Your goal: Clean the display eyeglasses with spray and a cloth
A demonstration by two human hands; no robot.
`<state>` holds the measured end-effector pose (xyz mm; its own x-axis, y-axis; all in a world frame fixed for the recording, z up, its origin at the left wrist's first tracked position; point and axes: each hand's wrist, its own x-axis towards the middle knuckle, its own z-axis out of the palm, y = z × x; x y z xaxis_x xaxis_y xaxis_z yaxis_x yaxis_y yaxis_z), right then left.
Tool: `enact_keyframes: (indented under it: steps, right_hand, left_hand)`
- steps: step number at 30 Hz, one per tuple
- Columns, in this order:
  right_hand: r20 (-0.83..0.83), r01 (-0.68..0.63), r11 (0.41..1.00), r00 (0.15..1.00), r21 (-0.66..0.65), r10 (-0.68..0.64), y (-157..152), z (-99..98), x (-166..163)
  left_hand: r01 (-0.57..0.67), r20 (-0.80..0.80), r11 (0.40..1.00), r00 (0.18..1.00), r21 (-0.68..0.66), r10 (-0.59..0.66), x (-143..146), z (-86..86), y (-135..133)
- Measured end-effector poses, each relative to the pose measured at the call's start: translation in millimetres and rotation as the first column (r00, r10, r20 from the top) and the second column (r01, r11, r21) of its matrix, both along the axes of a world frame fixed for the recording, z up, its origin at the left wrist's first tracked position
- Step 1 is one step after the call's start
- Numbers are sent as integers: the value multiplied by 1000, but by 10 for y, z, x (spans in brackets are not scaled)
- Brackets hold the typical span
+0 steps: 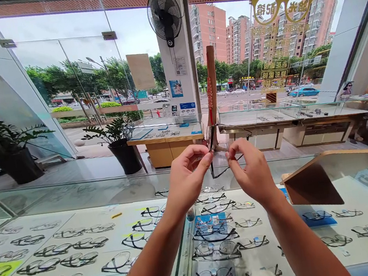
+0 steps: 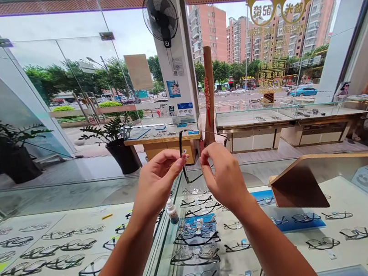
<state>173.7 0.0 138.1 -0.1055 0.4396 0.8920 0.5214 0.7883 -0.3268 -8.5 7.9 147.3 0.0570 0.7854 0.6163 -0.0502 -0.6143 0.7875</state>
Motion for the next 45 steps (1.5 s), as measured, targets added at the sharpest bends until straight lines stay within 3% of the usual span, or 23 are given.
enact_keyframes:
  steps: [7,12,19,27,37,45]
  right_hand:
    - [-61,3,974,998,-224,-17,29,-13,63]
    - [-73,-15,949,997,-316,-9,21,3,91]
    - [-101,-77,956,994,-284,50,-35,39,77]
    - [-305,-291,917,930,-271,205,-34,25,14]
    - [-161,-90,975,985,-204,58,-38,73,180]
    - [-133,-154,958,983,-242,124,-66,65,83]
  left_hand:
    - [-23,121,1000,992,18,20,-54,5,63]
    - [-34,203,999,979,36,26,-92,-21,141]
    - [78,95,997,993,-21,-76,-69,4,117]
    - [180,-84,981,979,-67,-185,-31,-4,88]
    - [215,-257,966,934,-146,-247,-169,90,44]
    - [174,-249,976,947,-132,-202,-235,106,70]
